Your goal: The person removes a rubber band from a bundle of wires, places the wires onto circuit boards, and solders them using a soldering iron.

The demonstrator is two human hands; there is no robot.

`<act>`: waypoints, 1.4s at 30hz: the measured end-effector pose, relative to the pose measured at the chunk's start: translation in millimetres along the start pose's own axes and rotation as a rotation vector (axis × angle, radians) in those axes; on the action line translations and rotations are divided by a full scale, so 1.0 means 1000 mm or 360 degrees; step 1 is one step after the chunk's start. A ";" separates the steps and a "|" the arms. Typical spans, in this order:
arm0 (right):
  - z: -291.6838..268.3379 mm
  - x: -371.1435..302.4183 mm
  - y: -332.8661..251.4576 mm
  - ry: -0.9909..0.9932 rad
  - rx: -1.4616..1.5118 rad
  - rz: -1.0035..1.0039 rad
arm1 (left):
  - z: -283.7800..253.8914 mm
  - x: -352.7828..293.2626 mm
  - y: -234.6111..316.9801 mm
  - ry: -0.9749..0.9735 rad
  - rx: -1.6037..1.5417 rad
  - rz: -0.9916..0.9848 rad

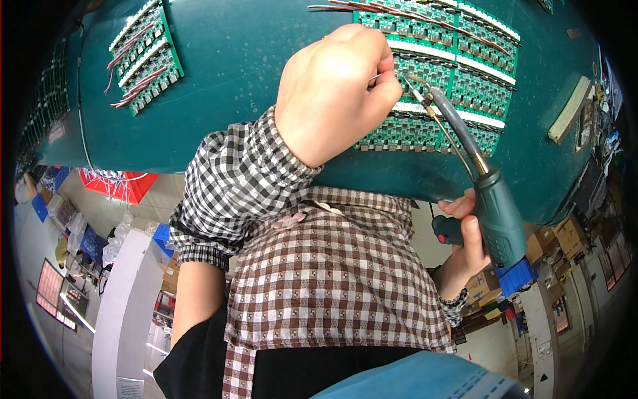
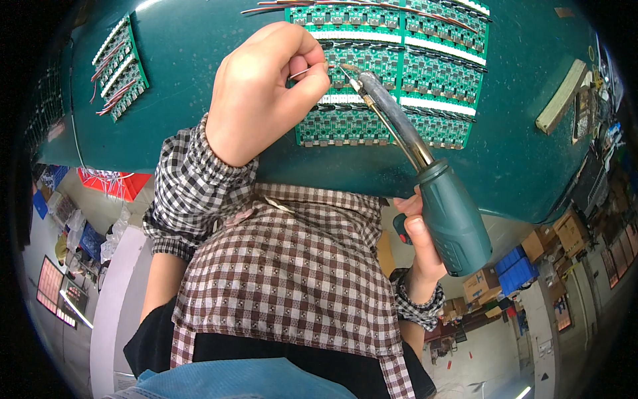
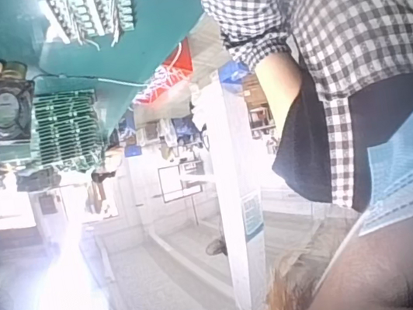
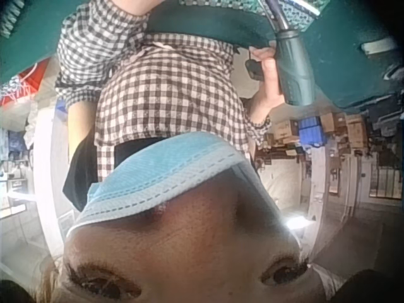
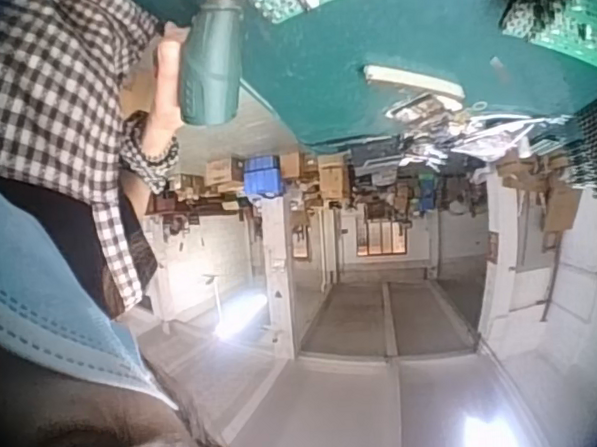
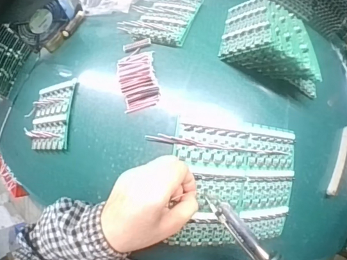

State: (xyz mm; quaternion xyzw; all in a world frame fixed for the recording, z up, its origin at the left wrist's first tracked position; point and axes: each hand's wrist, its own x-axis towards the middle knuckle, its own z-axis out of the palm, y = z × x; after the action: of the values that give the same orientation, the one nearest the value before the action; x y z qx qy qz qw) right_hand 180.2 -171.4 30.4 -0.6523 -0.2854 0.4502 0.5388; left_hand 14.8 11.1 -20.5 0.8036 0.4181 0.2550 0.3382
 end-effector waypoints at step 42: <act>0.007 0.003 -0.002 0.0037 -0.0057 -0.0018 | 0.001 0.000 0.001 0.0003 0.0082 -0.0023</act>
State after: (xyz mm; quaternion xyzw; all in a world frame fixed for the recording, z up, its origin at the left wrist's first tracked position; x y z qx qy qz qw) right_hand 174.9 -165.4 31.5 -0.6654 -0.2910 0.4343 0.5329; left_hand 15.9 10.2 -21.1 0.8088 0.4307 0.2425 0.3187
